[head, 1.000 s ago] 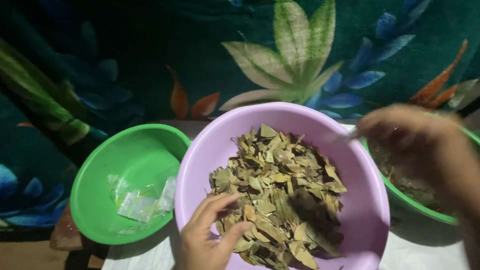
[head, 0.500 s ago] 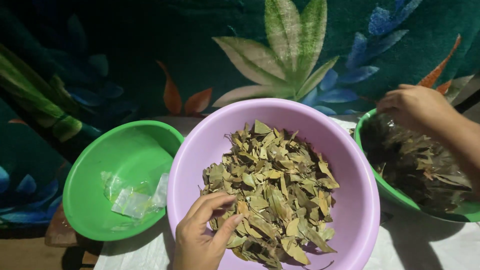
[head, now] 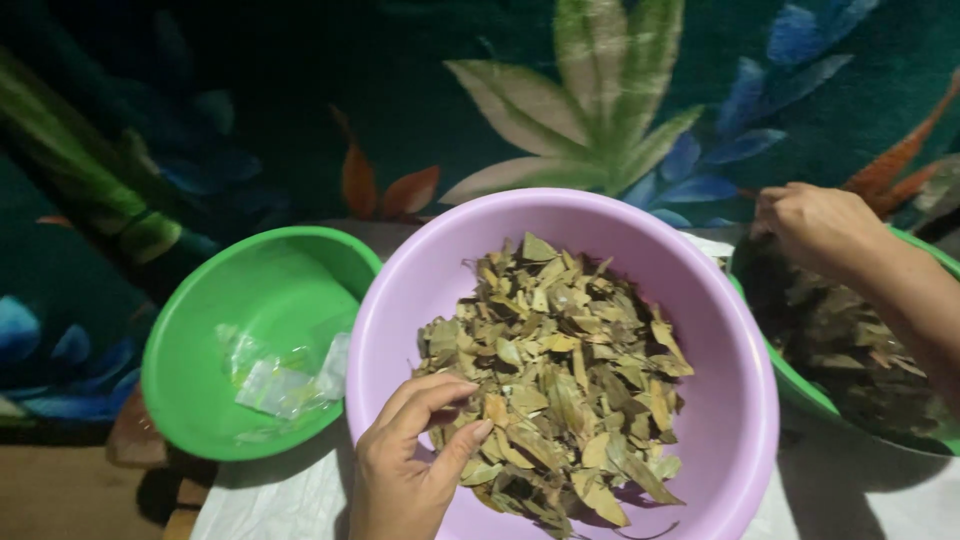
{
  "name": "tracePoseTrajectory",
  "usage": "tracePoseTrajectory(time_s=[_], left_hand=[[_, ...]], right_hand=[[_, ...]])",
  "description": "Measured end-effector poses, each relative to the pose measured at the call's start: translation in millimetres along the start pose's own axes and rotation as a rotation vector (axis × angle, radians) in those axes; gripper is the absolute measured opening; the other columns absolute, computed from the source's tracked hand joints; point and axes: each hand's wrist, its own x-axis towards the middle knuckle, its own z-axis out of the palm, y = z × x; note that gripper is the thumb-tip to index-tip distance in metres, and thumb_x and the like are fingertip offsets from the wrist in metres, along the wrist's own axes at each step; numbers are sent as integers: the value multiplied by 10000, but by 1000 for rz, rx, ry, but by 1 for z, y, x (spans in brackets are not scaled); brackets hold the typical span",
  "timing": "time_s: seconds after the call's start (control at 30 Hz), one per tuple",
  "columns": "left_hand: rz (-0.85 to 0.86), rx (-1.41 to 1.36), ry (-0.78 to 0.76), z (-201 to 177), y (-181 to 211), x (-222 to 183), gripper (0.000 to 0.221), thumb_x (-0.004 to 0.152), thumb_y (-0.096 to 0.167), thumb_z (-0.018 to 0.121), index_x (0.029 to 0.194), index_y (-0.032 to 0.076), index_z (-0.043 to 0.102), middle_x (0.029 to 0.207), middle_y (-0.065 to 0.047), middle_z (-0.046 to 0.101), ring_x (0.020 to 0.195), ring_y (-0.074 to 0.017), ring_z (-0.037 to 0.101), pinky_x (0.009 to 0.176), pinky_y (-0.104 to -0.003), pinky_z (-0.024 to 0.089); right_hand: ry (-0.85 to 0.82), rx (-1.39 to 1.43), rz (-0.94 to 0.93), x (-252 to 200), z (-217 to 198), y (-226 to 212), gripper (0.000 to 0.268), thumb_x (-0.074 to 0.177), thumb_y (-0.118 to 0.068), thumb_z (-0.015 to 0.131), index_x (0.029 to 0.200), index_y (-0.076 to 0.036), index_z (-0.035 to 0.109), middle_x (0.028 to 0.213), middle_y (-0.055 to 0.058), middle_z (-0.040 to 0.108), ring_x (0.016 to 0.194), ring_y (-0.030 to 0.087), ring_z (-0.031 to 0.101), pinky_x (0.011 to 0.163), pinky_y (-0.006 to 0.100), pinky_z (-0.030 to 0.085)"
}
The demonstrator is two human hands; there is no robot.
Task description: Packaging dried leaves into small plastic bags by hand
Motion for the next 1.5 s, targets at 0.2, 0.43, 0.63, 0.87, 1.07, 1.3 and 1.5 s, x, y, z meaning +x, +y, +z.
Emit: tracePoseTrajectory(time_s=[0.2, 0.43, 0.63, 0.87, 1.07, 1.3, 1.5], left_hand=[[-87, 4, 24, -18, -3, -2, 254, 828, 163, 802, 1063, 78, 761, 1064, -65, 756, 877, -142, 743, 803, -244, 651], [-138, 69, -22, -15, -7, -5, 218, 849, 226, 780, 1050, 143, 770, 1042, -4, 780, 844, -102, 750, 639, -226, 606], [-190, 116, -40, -14, -7, -6, 221, 840, 253, 782, 1042, 167, 782, 1044, 18, 790, 807, -96, 753, 616, -228, 587], [-250, 60, -119, -14, -10, -4, 243, 867, 258, 741, 1081, 150, 772, 1067, 6, 772, 941, -131, 742, 760, -277, 576], [-448, -73, -347, -1, 18, 28, 413, 887, 301, 710, 1275, 160, 709, 1244, -19, 721, 968, -140, 740, 888, -278, 590], [-335, -99, -155, 27, 2, 35, 159, 852, 183, 741, 978, 117, 815, 883, -25, 807, 664, -84, 703, 617, -235, 604], [-666, -488, -62, 28, -6, 42, 159, 888, -22, 688, 1009, 18, 785, 755, -56, 709, 565, -95, 627, 541, -190, 562]], right_hand=[[-404, -18, 225, 5, -15, -12, 417, 832, -221, 584, 1118, -449, 784, 1032, 32, 832, 995, 237, 815, 857, 356, 628], [3, 171, 161, -11, -124, -99, 424, 834, -103, 730, 1189, -328, 784, 1309, -101, 738, 1234, 182, 678, 1008, 384, 588], [31, 477, -589, -30, -108, -237, 515, 764, 66, 643, 1234, -131, 720, 1144, 50, 692, 1132, 277, 648, 800, 473, 624], [-163, 727, -531, -12, -128, -259, 42, 811, -115, 730, 799, -155, 736, 792, -10, 753, 722, 208, 724, 645, 371, 536], [-104, 1175, -413, -32, -186, -238, 237, 819, -165, 806, 1053, -176, 765, 947, -63, 815, 841, 73, 724, 765, 251, 540], [351, 1349, -434, -45, -197, -253, 121, 784, -37, 811, 856, -121, 762, 862, 10, 786, 812, 109, 755, 764, 243, 625], [616, 1082, -612, -51, -194, -269, 94, 878, -80, 732, 826, -61, 655, 929, 57, 771, 816, 164, 755, 705, 271, 623]])
